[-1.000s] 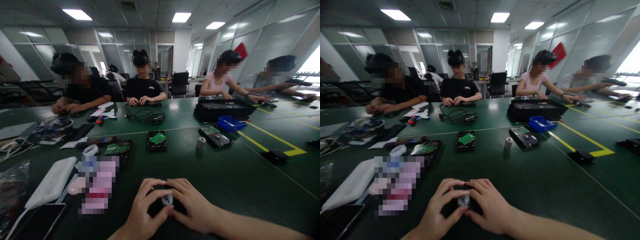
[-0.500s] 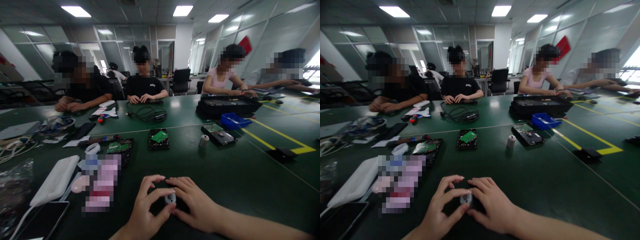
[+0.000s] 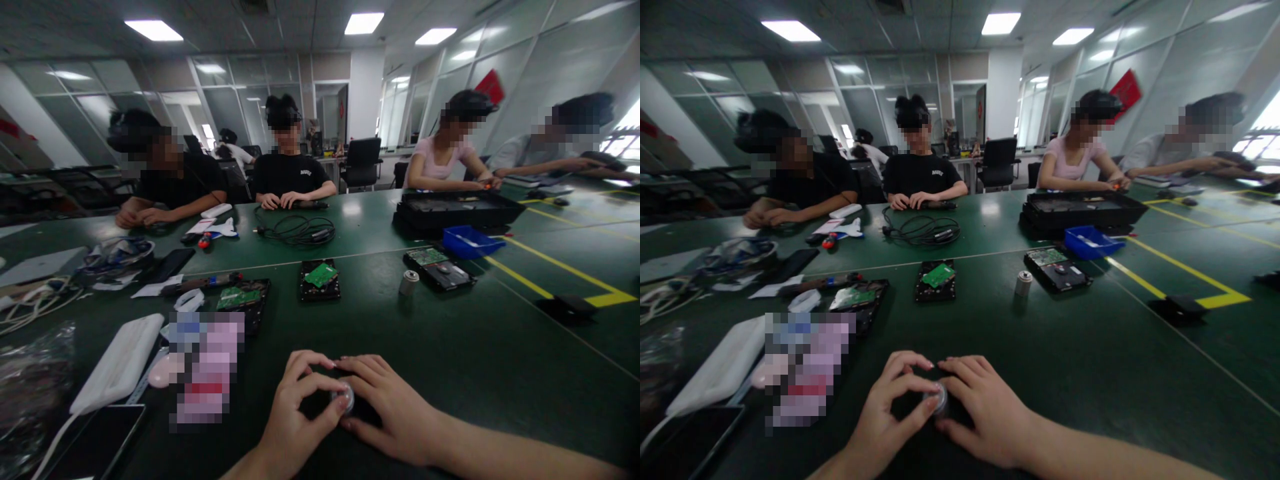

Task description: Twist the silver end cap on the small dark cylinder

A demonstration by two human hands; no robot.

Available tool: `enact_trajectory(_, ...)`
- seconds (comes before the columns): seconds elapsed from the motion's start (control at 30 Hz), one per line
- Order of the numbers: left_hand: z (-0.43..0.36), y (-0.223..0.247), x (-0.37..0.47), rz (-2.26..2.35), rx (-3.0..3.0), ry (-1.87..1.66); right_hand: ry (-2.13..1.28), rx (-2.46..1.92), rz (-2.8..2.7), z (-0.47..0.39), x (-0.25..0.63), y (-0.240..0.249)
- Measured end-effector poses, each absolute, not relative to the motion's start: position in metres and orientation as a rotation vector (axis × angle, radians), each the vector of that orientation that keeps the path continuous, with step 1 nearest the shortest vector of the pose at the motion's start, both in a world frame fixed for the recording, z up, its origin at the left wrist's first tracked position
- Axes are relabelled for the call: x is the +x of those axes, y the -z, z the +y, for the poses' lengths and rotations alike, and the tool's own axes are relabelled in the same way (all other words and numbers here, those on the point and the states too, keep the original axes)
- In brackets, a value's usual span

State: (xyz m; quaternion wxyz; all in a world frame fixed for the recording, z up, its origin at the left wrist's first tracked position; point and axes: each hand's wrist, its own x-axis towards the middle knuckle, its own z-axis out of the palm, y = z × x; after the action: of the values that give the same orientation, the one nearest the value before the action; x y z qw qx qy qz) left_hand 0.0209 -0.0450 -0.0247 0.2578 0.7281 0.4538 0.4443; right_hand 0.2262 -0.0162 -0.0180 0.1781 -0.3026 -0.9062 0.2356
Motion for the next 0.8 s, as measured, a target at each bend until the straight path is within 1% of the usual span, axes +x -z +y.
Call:
enact_trajectory(0.17,-0.045,0.017,0.024,1.189,1.896,-1.143,-0.668,-0.842,-2.571,-0.016,0.226,0.018)
enact_trajectory(0.27,-0.045,0.015,0.022,1.192,1.903,-1.191,-0.661,-0.864,-2.574,-0.017,0.226,0.017)
enact_trajectory(0.33,-0.043,0.017,0.017,1.262,1.894,-1.268,-0.665,-0.879,-2.583,-0.017,0.226,0.016)
enact_trajectory(0.43,-0.035,0.025,0.006,1.498,1.885,-1.331,-0.67,-0.897,-2.595,-0.017,0.226,0.013)
enact_trajectory(0.53,-0.027,0.035,-0.003,1.726,1.972,-1.182,-0.668,-0.901,-2.597,-0.016,0.226,0.011)
enact_trajectory(0.63,-0.026,0.041,-0.004,1.852,2.088,-0.993,-0.671,-0.906,-2.592,-0.017,0.226,0.011)
enact_trajectory(0.8,-0.03,0.042,0.0,1.929,2.156,-0.945,-0.675,-0.914,-2.581,-0.018,0.225,0.01)
